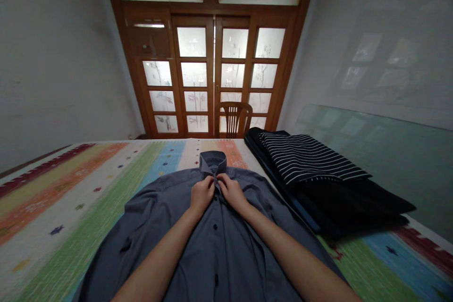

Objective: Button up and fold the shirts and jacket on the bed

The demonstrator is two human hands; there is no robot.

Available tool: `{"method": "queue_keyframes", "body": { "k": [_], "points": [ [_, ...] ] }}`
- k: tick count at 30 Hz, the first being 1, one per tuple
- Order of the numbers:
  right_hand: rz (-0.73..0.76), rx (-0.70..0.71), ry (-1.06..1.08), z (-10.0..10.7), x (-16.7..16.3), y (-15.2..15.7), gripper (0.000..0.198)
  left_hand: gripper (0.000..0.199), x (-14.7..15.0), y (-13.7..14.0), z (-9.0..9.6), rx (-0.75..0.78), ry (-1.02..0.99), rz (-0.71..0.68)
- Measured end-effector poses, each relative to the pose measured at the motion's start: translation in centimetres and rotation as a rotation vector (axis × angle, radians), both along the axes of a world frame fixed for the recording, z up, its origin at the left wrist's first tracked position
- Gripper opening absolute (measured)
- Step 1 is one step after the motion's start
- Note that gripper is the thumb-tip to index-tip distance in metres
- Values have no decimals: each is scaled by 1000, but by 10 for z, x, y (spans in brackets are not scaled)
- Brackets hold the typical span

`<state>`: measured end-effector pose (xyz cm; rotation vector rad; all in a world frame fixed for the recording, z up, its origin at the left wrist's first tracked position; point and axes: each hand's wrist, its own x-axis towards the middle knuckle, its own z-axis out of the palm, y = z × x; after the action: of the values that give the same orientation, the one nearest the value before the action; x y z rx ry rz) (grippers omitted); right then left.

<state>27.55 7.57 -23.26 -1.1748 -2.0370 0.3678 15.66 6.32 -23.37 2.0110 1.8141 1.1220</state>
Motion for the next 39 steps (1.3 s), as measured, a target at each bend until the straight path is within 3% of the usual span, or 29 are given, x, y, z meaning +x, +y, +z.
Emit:
{"method": "queue_keyframes", "body": {
  "k": [8, 15, 39],
  "points": [
    [-19, -95, -73, -2, -1, 0, 22, 19, 0, 11, -7, -184, -434, -136],
    [0, -128, -73, -1, 0, 0, 22, 29, -5, 12, -3, -290, -649, -214],
    [-92, -101, -16, -3, -3, -5, 22, 16, 0, 9, 0, -262, -751, -78]
  ]
}}
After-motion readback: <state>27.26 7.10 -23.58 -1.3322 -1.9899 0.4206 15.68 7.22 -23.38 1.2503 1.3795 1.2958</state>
